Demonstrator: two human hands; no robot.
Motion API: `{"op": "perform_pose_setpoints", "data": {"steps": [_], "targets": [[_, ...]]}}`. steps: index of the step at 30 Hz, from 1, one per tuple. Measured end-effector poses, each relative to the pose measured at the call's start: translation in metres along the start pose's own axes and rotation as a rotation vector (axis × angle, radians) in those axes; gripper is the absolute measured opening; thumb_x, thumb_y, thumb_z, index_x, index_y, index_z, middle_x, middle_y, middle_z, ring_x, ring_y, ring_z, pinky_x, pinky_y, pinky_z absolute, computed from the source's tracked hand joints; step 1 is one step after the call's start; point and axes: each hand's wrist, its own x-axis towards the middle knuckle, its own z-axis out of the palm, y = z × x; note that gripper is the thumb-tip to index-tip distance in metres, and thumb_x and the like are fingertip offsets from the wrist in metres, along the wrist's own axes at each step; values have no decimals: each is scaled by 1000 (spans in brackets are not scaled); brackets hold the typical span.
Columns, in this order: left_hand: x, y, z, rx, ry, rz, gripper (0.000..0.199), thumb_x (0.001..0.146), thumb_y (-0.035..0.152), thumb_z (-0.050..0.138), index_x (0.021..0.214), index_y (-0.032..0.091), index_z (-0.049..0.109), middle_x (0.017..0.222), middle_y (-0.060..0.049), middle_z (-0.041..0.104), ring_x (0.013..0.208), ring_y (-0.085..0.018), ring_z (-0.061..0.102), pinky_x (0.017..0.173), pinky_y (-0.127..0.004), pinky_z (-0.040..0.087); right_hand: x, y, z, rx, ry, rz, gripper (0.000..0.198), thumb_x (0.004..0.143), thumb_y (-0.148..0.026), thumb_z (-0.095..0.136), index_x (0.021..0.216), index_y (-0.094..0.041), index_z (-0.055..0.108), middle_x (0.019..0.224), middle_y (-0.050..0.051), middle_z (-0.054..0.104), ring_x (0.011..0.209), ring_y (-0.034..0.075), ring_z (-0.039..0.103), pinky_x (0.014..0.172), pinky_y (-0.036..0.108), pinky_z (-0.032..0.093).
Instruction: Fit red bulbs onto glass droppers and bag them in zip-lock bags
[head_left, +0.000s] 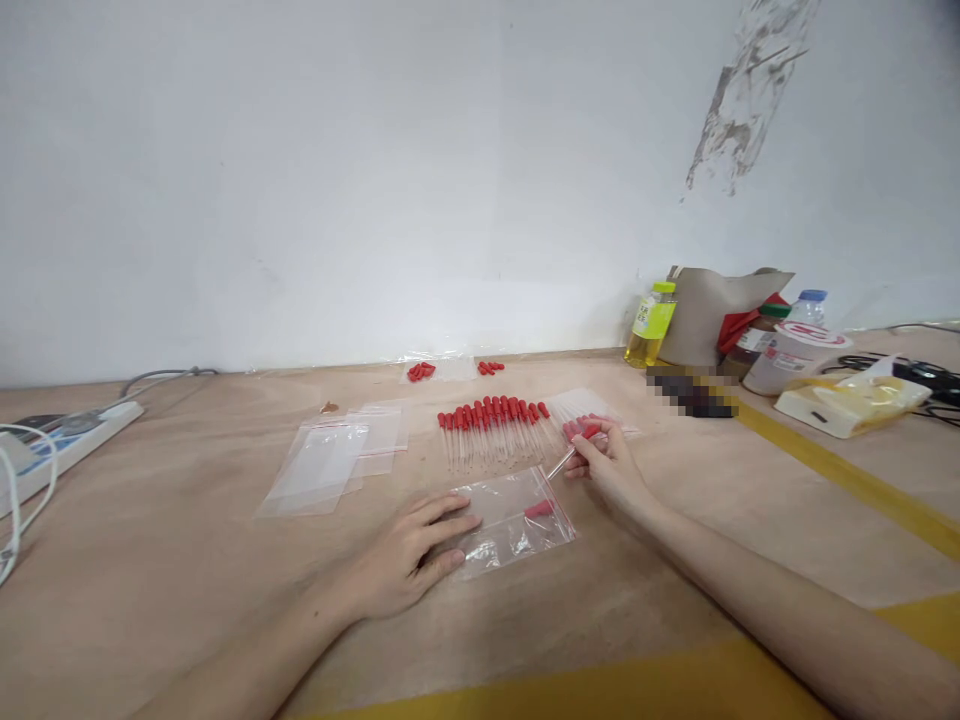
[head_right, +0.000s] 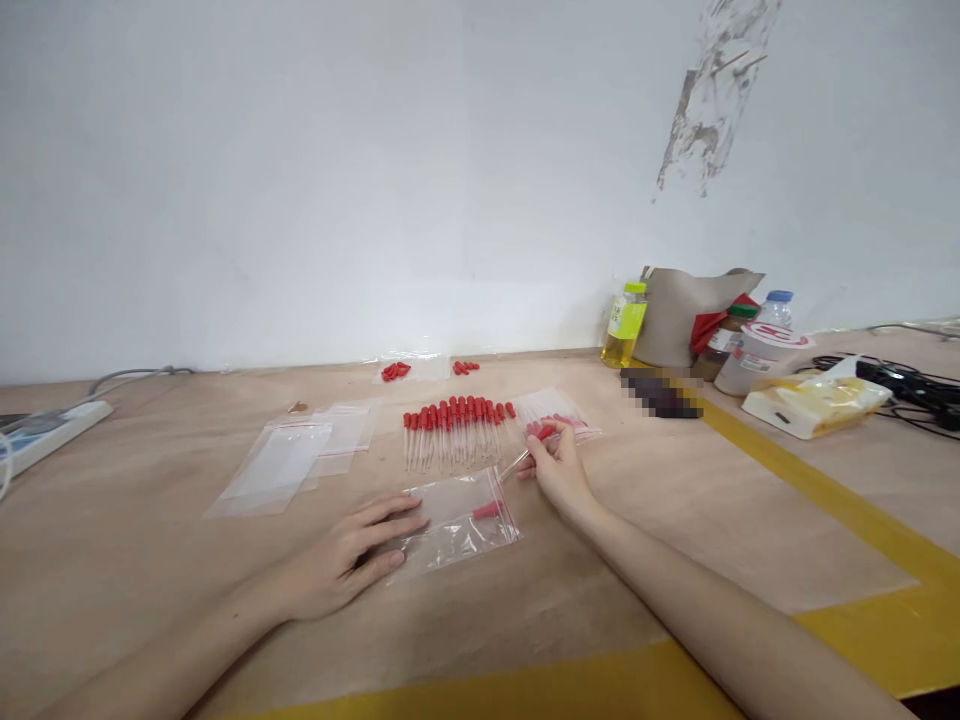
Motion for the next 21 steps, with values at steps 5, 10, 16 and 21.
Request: {"op": "perform_pose_setpoints", "data": {"steps": [5, 10, 16, 21], "targets": [[-1, 1, 0, -30, 35, -50, 49, 88, 38, 40, 134, 29, 27, 136, -3, 36, 123, -22, 33, 101, -42, 31, -7, -5, -4, 66, -160, 186, 30, 64, -35, 67, 77, -21, 44, 66, -2, 54, 56, 12, 58, 56, 29, 51], [0, 3, -2, -46, 23, -59, 49, 88, 37, 40, 134, 29, 26, 135, -3, 37, 122, -21, 35, 100, -38, 32, -7, -10, -13, -239, -540, 128, 29, 58, -35, 72, 76, -16, 60, 57, -3, 56, 51, 9, 51, 50, 23, 42], [1, 3, -2, -38, 26, -54, 49, 88, 36, 41, 134, 27, 28, 133, -4, 39, 122, -21, 35, 101, -40, 31, -15, -5, -3, -196, -571, 119, 39, 56, -32, 73, 88, -15, 59, 70, 0, 63, 55, 9, 54, 49, 21, 41], [1, 3, -2, -33, 21, -53, 48, 88, 36, 40, 133, 27, 28, 134, -3, 38, 122, -20, 35, 102, -38, 30, -21, -7, -1, -213, -642, 199, 35, 58, -33, 70, 87, -16, 59, 76, 2, 64, 41, 4, 46, 36, 17, 34]]}}
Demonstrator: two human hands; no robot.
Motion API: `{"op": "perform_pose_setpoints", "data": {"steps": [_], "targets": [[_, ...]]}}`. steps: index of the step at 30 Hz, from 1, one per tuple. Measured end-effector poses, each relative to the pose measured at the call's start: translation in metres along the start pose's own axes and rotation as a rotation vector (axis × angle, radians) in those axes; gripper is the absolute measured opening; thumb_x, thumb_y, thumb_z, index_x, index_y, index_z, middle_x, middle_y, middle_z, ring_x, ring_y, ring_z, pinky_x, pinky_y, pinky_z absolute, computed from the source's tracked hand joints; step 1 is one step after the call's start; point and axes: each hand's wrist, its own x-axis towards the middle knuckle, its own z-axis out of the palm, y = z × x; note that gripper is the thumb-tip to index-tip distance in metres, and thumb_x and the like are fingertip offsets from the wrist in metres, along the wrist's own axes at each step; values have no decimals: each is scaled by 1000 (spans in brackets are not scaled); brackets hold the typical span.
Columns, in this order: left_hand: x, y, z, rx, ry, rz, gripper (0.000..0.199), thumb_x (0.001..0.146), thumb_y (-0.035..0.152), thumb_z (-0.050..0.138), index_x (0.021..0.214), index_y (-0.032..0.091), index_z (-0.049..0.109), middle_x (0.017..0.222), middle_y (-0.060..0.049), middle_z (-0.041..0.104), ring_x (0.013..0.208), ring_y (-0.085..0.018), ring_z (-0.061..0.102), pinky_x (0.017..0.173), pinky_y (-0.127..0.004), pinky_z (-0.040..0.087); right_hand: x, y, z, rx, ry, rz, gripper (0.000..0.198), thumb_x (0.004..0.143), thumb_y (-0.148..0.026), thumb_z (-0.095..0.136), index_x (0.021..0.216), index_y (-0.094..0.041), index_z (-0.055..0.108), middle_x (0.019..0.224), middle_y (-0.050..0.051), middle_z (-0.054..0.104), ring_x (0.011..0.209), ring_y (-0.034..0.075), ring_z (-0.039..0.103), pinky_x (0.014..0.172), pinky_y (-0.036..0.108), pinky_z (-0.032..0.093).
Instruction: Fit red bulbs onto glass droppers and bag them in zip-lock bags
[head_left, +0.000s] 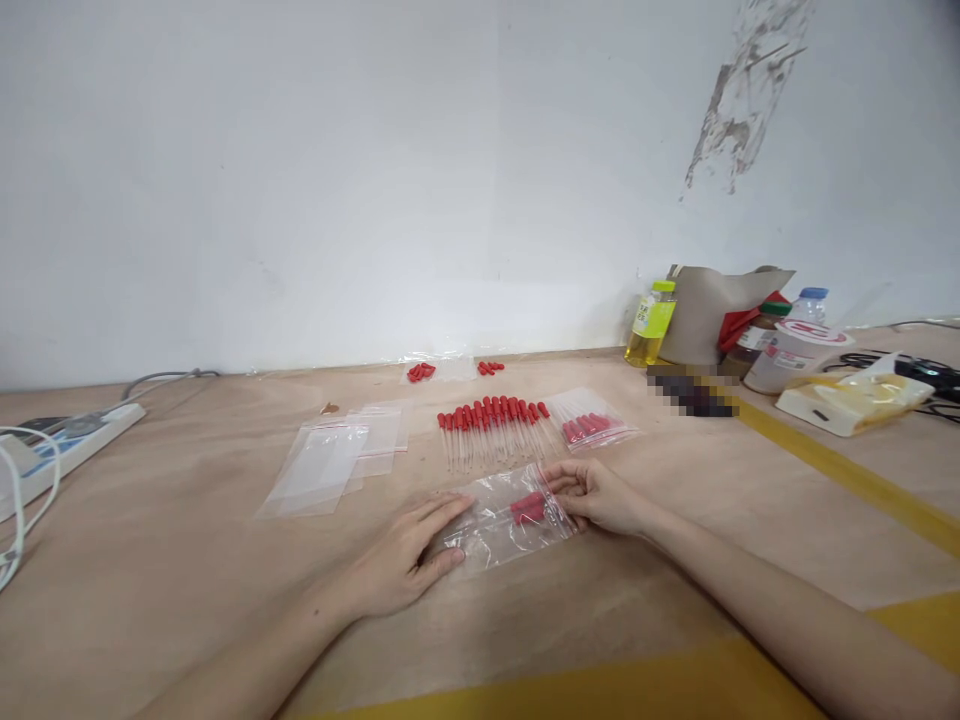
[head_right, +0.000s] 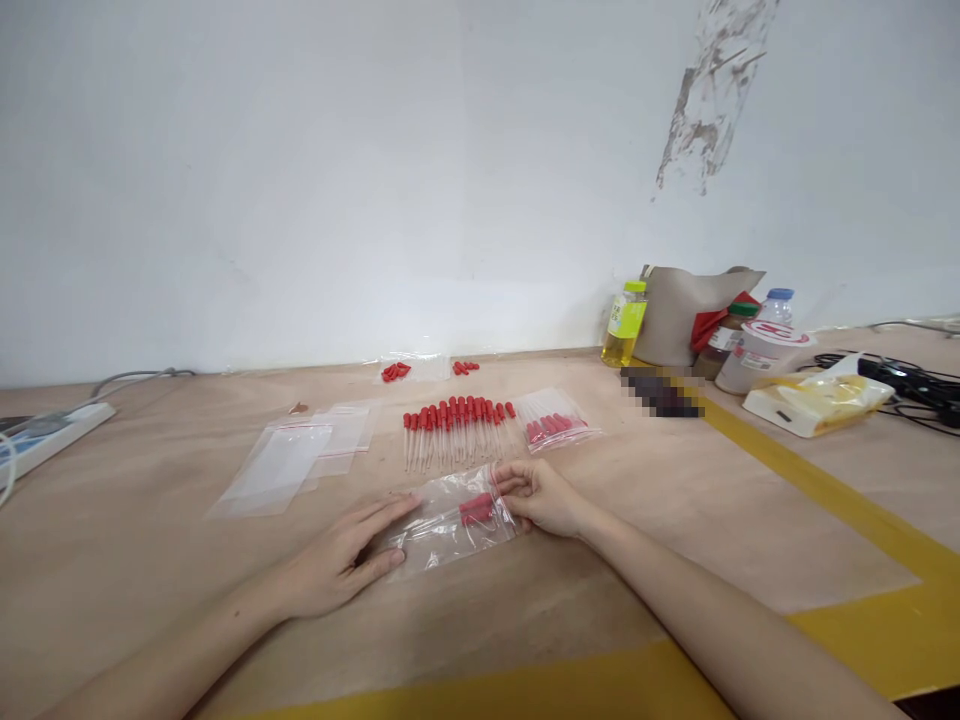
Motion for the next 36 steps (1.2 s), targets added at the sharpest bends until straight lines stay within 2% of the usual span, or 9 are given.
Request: {"op": "perform_pose_setpoints", "data": {"steps": [5, 7, 11, 13, 17, 22, 29, 33, 36], "targets": [[0, -1, 0, 11, 8, 4, 47, 88, 37, 41, 133, 28, 31, 134, -3, 40, 123, -21, 34, 102, -40, 30, 3, 2, 3, -110, 96, 24, 27, 56, -32, 70, 73, -14, 60, 60, -1, 61, 38, 5, 41, 30, 15, 26], [0, -2, 0, 10, -6, 6, 45, 88, 38, 40, 132, 28, 32, 134, -3, 39, 123, -22, 33, 101, -40, 30, 4, 4, 6, -118, 136, -30, 25, 59, -35, 68, 69, -14, 60, 58, 0, 60, 42, 6, 45, 34, 17, 30], [0, -3, 1, -2, -26, 1, 39, 89, 36, 38, 128, 31, 38, 137, -1, 35, 124, -21, 33, 101, -40, 31, 1, 5, 7, -218, 21, -192, 28, 70, -40, 59, 72, -14, 66, 71, 4, 64, 62, 12, 56, 55, 22, 42], [0, -3, 0, -9, -31, -4, 39, 89, 35, 38, 128, 31, 39, 137, 0, 34, 124, -21, 32, 101, -39, 30, -1, 2, 1, -293, 13, -198, 30, 72, -40, 56, 80, -14, 66, 74, 4, 65, 65, 13, 56, 58, 23, 42], [-1, -2, -3, -33, -51, -5, 39, 89, 35, 38, 128, 31, 40, 138, 0, 32, 126, -20, 30, 103, -39, 28, 10, -15, -27, -512, 222, -115, 25, 71, -34, 55, 81, -13, 63, 69, 4, 64, 59, 13, 56, 54, 22, 41], [-1, -5, -3, -78, -60, -9, 37, 91, 36, 34, 127, 30, 41, 138, 0, 32, 127, -20, 29, 104, -40, 25, 64, -43, -57, -1000, 527, 61, 14, 69, -24, 56, 77, -14, 63, 75, 5, 66, 71, 15, 60, 61, 20, 41], [-2, -10, 5, -46, 9, 22, 38, 88, 38, 41, 124, 27, 45, 138, -4, 33, 127, -22, 27, 103, -43, 26, 121, -32, -41, -1030, 556, 258, 21, 62, -12, 60, 82, -7, 63, 89, 22, 63, 81, 26, 61, 61, 27, 43], [-3, -10, 3, -2, -13, 25, 38, 89, 39, 38, 125, 28, 44, 138, -4, 33, 128, -21, 27, 104, -43, 23, 129, -36, -42, -956, 547, 267, 22, 63, -12, 59, 84, -6, 60, 82, 21, 63, 75, 26, 61, 58, 28, 43], [-4, -10, -3, 22, -43, 41, 39, 89, 39, 37, 127, 28, 42, 139, -3, 31, 128, -21, 26, 104, -43, 23, 116, -45, -49, -886, 599, 212, 30, 72, -17, 50, 100, -7, 51, 77, 15, 61, 69, 20, 60, 56, 25, 43]]}}
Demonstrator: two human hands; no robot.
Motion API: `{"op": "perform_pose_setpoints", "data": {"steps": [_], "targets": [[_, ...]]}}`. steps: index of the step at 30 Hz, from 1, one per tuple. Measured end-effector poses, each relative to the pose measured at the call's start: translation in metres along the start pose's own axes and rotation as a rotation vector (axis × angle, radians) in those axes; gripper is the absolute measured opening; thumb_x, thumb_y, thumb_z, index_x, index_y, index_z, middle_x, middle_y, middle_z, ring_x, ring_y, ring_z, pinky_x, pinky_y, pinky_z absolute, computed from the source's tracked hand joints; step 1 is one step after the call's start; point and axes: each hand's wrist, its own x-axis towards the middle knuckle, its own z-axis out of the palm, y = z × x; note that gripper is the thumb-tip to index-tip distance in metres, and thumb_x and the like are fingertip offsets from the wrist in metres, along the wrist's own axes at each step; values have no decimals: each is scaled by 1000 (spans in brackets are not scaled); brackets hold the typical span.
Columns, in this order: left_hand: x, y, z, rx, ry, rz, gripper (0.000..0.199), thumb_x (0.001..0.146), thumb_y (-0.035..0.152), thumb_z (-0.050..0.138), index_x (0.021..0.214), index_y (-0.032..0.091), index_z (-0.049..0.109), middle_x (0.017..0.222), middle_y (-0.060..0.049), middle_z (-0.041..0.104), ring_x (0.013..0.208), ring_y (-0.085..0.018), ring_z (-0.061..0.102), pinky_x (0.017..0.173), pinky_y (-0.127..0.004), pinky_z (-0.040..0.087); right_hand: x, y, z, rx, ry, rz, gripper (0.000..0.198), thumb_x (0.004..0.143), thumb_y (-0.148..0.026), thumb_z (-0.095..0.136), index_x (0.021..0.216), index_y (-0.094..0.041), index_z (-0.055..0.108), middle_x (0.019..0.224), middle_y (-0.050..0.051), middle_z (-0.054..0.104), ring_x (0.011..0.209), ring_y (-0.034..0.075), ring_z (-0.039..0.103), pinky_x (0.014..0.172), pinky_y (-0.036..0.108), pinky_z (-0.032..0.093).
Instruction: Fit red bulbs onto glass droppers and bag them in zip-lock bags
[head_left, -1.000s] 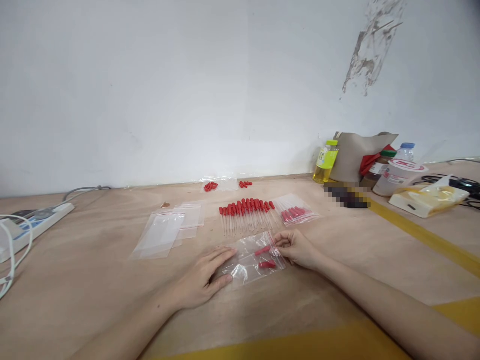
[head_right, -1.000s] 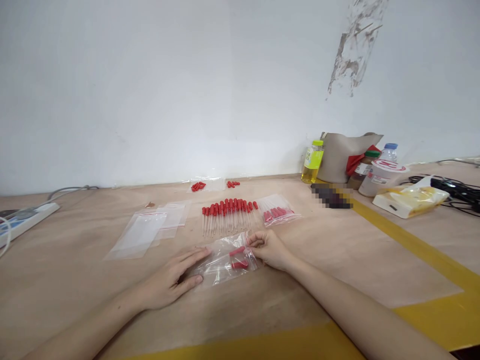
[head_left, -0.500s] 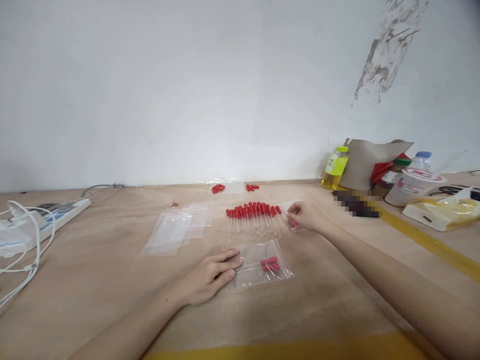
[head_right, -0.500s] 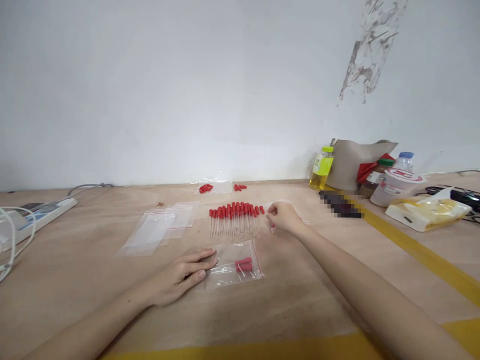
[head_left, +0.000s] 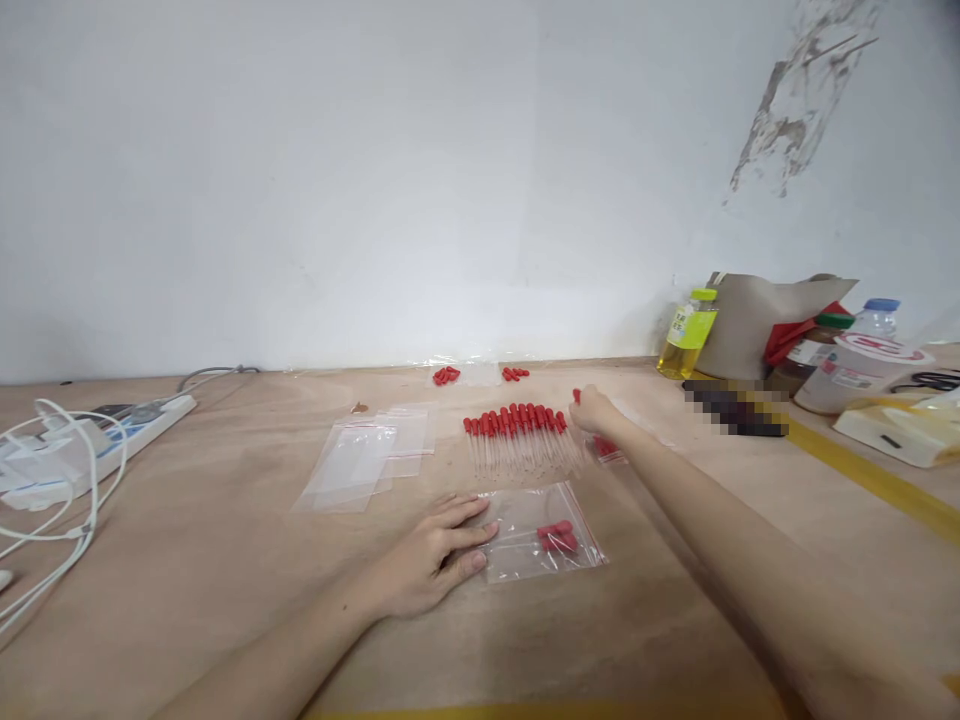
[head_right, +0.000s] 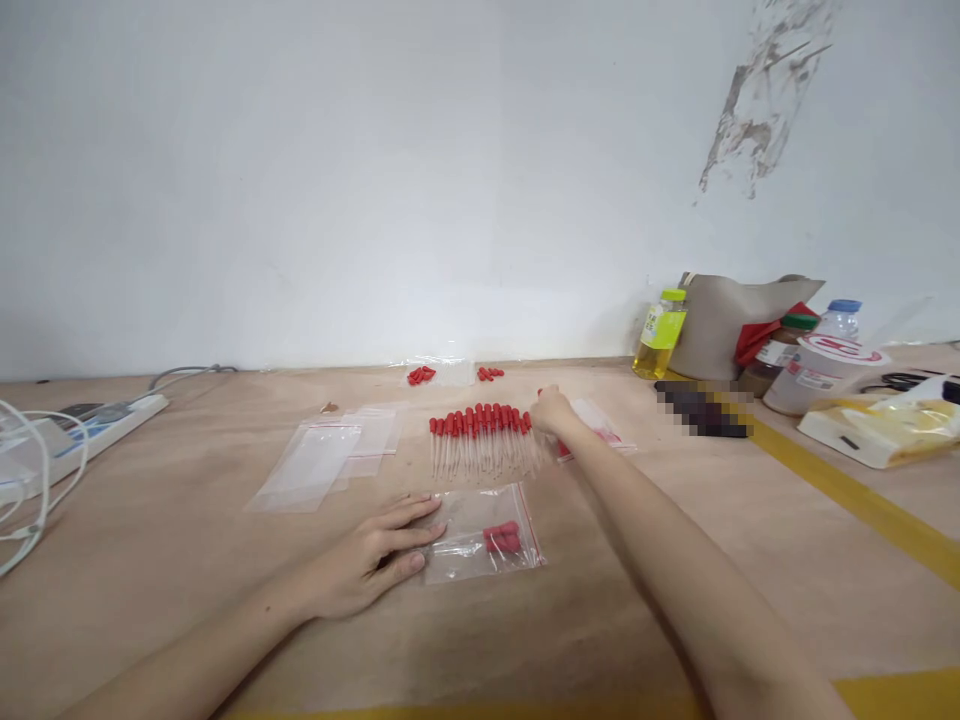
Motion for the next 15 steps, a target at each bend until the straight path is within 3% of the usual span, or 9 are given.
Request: {"op": "perform_pose_setpoints", "data": {"steps": [3, 6, 10, 15], "targets": [[-1, 0, -4, 10, -16, 11, 41, 88, 40, 39, 128, 29, 40, 139, -2, 30, 128, -22, 26, 104, -42, 24, -22, 16, -11, 191, 25, -51, 35, 79, -20, 36, 113, -12, 37, 63, 3, 56, 51, 14, 55, 48, 23, 42], [0, 0, -5, 13, -25, 3, 42, 88, 41, 40, 128, 29, 40, 140, -2, 29, 128, -22, 26, 104, -42, 26, -54, 38, -8, 678, -51, -155, 36, 76, -20, 35, 112, -18, 29, 47, -8, 43, 38, 11, 45, 42, 22, 39], [0, 1, -5, 14, -27, -20, 44, 87, 43, 40, 129, 29, 38, 139, -2, 30, 127, -21, 27, 104, -41, 26, -86, 58, 8, 960, -47, -122, 35, 70, -22, 42, 103, -22, 29, 47, -11, 43, 38, 10, 43, 40, 21, 39], [1, 2, -5, 19, -22, -26, 46, 87, 43, 40, 131, 28, 35, 139, -3, 31, 127, -22, 28, 103, -42, 27, -101, 53, 22, 1134, -6, -21, 37, 67, -22, 49, 100, -24, 31, 52, -10, 44, 41, 10, 46, 42, 23, 45]]}}
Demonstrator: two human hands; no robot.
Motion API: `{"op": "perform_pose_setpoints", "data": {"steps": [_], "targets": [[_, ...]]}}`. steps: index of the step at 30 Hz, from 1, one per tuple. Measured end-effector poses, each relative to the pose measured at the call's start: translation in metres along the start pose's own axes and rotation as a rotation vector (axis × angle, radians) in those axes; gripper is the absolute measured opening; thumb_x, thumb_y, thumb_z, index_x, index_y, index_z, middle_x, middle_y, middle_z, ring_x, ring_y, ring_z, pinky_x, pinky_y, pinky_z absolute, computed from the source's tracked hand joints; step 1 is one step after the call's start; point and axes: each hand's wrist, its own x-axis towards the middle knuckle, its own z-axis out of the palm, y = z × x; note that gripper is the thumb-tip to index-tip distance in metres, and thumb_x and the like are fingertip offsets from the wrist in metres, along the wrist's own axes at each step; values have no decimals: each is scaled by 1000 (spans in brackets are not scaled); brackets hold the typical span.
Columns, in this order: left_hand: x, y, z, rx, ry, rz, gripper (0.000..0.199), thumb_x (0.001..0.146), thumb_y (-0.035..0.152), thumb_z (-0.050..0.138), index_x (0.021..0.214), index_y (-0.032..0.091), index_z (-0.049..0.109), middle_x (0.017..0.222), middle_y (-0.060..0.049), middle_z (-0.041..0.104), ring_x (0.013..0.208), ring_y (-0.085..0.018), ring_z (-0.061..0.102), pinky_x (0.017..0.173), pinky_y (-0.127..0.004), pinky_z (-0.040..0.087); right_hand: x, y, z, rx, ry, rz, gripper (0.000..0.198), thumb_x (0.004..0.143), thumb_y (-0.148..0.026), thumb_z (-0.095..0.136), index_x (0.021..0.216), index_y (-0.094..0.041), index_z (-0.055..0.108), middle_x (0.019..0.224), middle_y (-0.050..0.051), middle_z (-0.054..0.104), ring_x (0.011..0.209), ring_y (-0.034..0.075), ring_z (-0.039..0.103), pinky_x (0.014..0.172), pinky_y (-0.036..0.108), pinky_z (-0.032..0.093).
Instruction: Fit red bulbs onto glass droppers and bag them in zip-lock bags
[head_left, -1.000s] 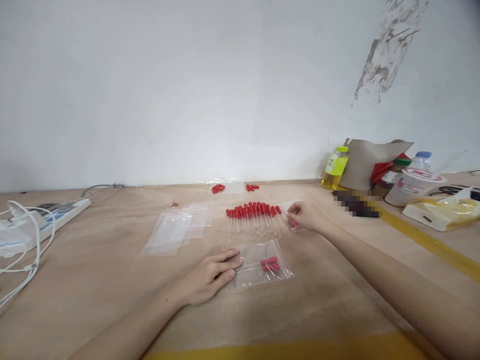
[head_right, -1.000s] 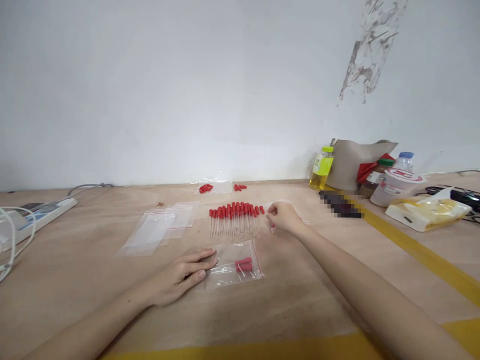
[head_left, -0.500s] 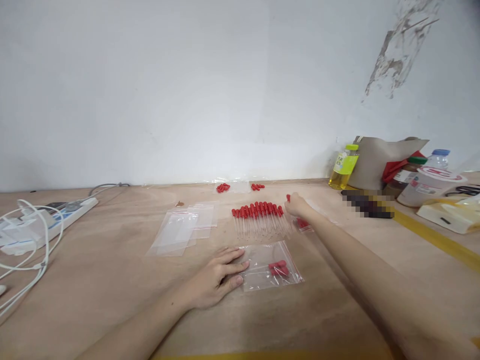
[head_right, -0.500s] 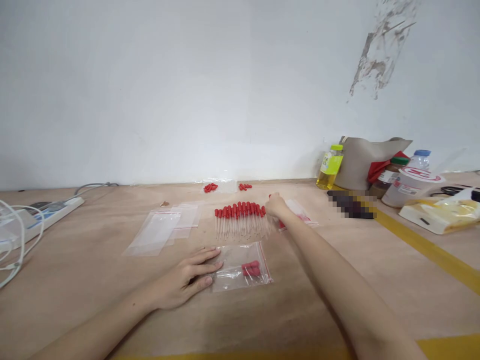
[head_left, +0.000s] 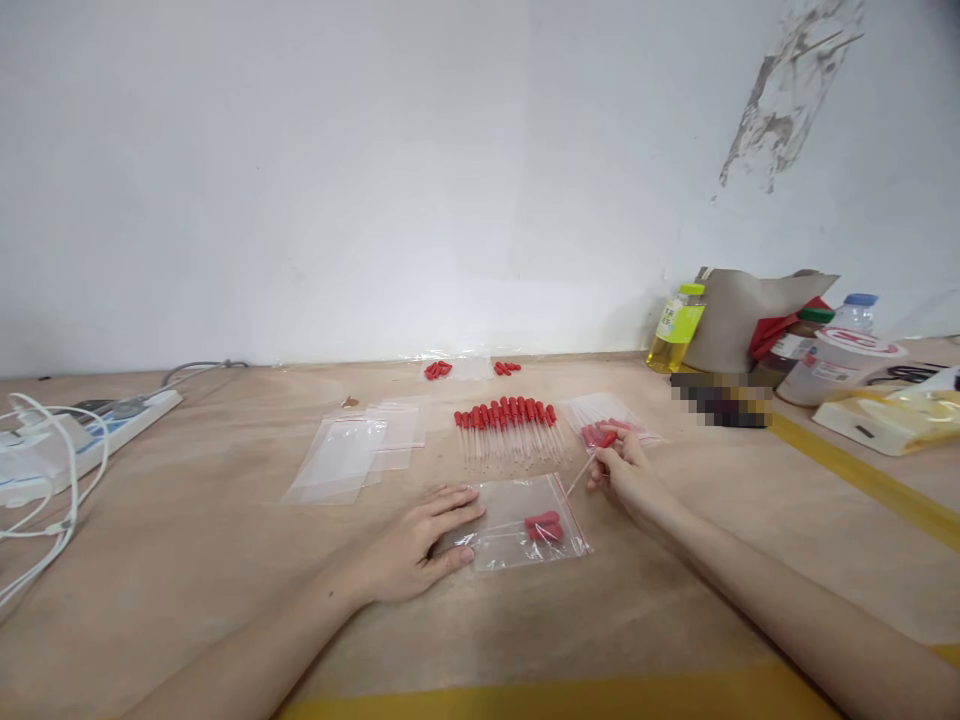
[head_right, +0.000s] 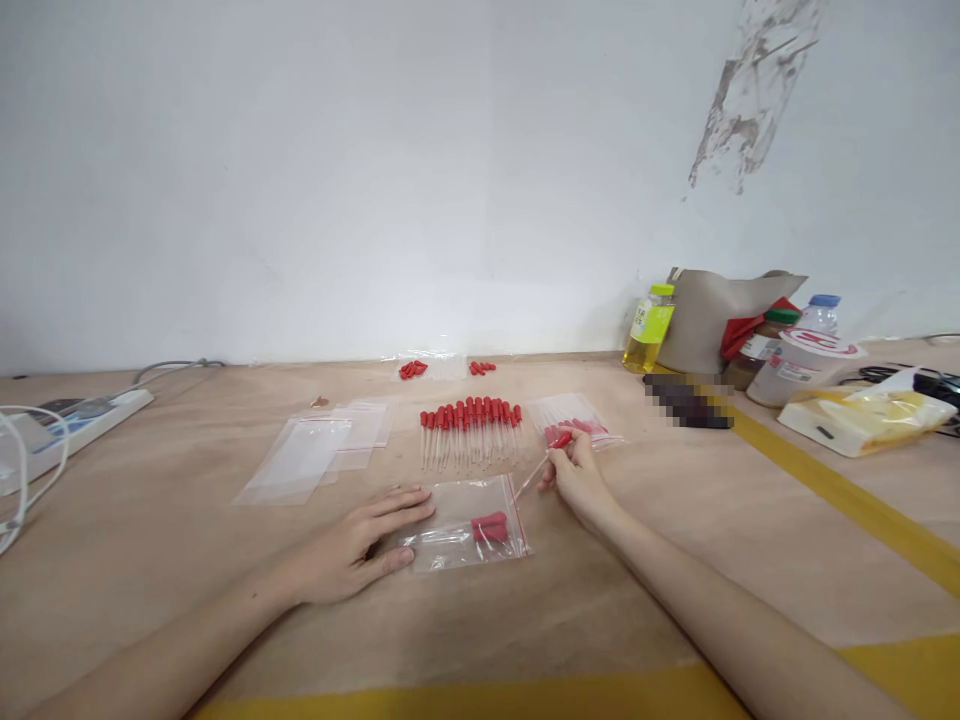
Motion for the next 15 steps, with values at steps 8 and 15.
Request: {"op": "perform_pose_setpoints", "data": {"steps": [8, 15], "targets": [[-1, 2, 0, -2, 20, -21, 52, 87, 43, 40, 135, 28, 26, 137, -4, 35, 125, -23, 32, 102, -41, 29, -20, -11, 5, 33, -114, 249, 23, 67, -21, 60, 81, -22, 42, 64, -5, 50, 48, 7, 51, 54, 28, 52], [-1, 2, -1, -2, 16, -30, 52, 87, 44, 41, 134, 29, 27, 137, -3, 35, 125, -24, 32, 101, -41, 29, -22, -26, -3, -372, -560, 166, 30, 56, -35, 71, 74, -15, 59, 54, -5, 54, 47, 6, 47, 42, 18, 37]]}}
